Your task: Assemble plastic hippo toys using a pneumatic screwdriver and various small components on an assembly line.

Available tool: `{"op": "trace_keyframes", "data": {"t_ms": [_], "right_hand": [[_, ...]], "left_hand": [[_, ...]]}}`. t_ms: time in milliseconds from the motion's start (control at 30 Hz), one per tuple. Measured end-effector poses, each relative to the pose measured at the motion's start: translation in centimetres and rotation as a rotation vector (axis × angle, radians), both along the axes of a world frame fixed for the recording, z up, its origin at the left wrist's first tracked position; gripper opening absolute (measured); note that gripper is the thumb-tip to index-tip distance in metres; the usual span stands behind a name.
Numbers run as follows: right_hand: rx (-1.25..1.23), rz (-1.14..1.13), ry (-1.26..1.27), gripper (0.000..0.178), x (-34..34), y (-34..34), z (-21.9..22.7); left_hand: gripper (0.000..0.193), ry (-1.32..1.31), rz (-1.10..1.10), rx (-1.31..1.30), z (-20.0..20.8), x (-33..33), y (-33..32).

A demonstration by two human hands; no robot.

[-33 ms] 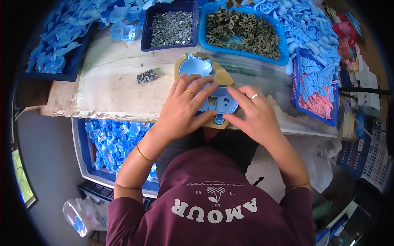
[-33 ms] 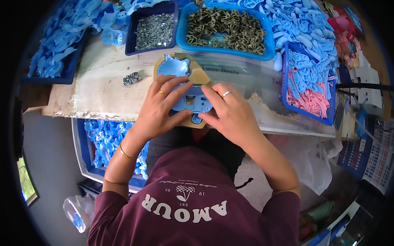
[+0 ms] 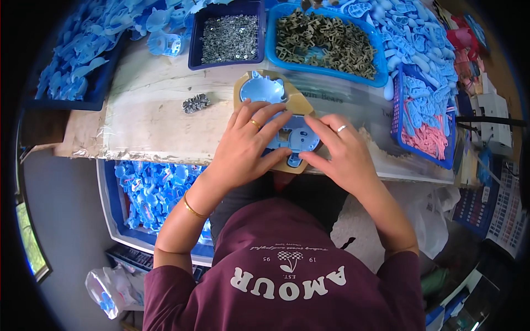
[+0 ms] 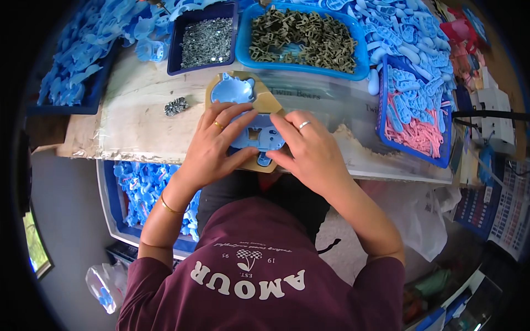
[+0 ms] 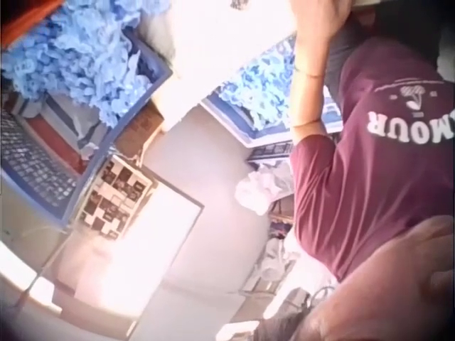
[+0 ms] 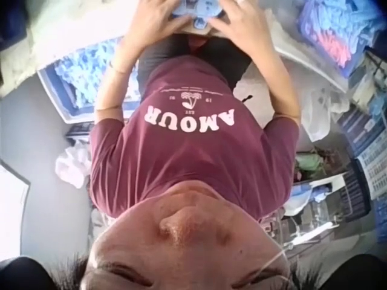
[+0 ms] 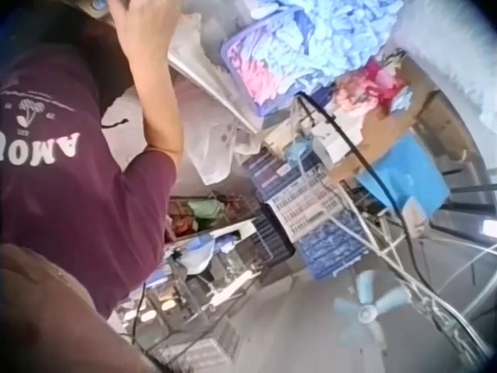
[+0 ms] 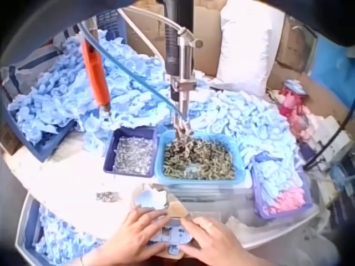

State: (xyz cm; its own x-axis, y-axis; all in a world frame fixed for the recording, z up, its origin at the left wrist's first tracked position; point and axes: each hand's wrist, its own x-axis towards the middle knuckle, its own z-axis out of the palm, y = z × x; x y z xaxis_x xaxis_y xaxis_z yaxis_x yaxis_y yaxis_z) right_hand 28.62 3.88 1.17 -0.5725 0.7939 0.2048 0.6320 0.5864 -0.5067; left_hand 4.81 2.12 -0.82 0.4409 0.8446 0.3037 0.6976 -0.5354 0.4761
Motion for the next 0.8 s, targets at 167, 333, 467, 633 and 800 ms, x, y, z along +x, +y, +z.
{"op": "trace_keyframes", "data": {"t_ms": [167, 333, 467, 633, 800], "right_hand": [[0.011, 0.001, -0.046, 0.059, -0.1, 0.3, 0.5], [0.017, -0.004, -0.116, 0.059, -0.5, 0.1, 0.7], [-0.053, 0.040, -0.063, 0.047, 0.3, 1.3, 0.9], [-0.097, -0.144, 0.101, 0.018, 2.6, 9.5, 1.3], [0.192, -0.177, -0.077, 0.014, 2.7, 17.6, -2.0]], "left_hand": [[0.061, 0.049, 0.023, 0.057, 0.2, 0.4, 0.1], [0.061, 0.042, 0.021, 0.034, -0.2, 0.6, -0.1], [0.061, 0.055, 0.036, 0.008, 0.2, 0.8, -0.2], [0.061, 0.072, 0.042, -0.016, 0.2, 0.7, -0.4], [0.062, 0.071, 0.031, -0.025, 0.6, 1.0, -0.3]]}}
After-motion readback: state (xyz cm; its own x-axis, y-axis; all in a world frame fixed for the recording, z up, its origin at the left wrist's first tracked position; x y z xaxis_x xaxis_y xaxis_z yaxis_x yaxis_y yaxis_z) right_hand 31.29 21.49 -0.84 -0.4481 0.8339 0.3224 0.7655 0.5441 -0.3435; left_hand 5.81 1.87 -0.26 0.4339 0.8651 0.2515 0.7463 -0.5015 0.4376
